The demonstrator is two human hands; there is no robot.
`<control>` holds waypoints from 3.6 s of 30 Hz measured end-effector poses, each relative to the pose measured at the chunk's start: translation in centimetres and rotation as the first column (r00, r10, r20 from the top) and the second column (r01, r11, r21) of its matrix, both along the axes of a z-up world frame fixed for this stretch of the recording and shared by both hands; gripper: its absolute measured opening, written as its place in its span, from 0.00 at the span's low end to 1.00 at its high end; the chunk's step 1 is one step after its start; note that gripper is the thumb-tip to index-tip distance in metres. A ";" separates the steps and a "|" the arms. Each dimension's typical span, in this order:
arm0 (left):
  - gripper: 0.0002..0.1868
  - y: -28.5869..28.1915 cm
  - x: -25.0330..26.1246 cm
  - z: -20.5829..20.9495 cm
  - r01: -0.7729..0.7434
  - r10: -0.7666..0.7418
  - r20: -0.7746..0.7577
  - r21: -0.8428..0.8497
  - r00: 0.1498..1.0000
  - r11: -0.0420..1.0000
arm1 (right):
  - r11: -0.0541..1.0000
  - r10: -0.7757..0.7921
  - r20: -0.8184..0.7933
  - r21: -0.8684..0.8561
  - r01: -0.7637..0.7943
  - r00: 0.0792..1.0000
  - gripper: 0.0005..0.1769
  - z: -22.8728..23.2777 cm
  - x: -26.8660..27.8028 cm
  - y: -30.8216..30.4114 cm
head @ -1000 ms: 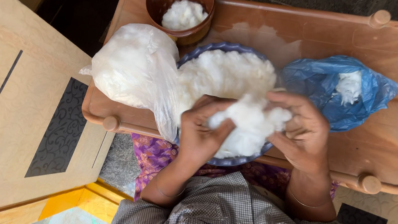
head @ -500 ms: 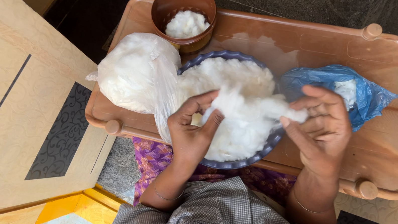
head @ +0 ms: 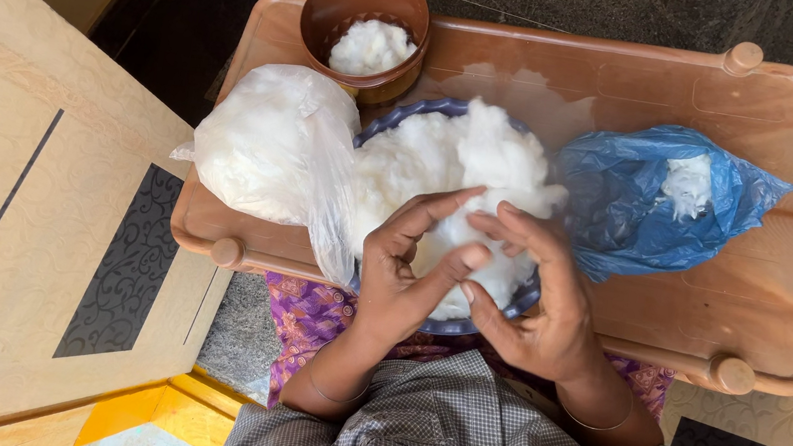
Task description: The person pulls apart clumps of raw cotton by hand to separate and fluff the fibers, moving them from a plastic bag into a blue bowl.
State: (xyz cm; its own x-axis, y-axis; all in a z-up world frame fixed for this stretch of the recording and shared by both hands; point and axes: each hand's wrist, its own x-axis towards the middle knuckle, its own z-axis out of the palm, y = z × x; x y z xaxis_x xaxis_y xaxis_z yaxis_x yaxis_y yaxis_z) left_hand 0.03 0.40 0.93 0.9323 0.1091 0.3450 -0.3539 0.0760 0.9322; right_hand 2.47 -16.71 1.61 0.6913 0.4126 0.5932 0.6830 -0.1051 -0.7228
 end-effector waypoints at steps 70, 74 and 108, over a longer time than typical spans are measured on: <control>0.16 0.7 2.3 -4.4 -0.102 0.086 -0.112 -0.145 0.990 0.984 | 0.679 0.542 -0.225 0.685 -0.264 0.810 0.14 -5.4 5.8 -7.4; 0.25 0.1 2.1 -2.6 -0.013 0.004 -0.060 -0.146 0.998 0.989 | 0.706 0.559 -0.270 0.651 -0.279 0.784 0.20 -6.1 5.9 -7.6; 0.22 4.3 0.6 -5.0 -0.416 0.553 -0.002 -0.660 0.833 0.626 | 0.940 -0.339 -0.056 -0.050 0.337 0.939 0.13 -4.8 5.4 -1.8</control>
State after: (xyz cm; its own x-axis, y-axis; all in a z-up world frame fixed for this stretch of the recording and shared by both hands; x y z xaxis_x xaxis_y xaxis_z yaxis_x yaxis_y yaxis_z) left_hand 0.64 4.74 -4.06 0.6062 0.7733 0.1857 -0.6653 0.3651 0.6512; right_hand 7.88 -18.54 -3.20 0.8292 0.1702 0.5324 0.5558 -0.3512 -0.7535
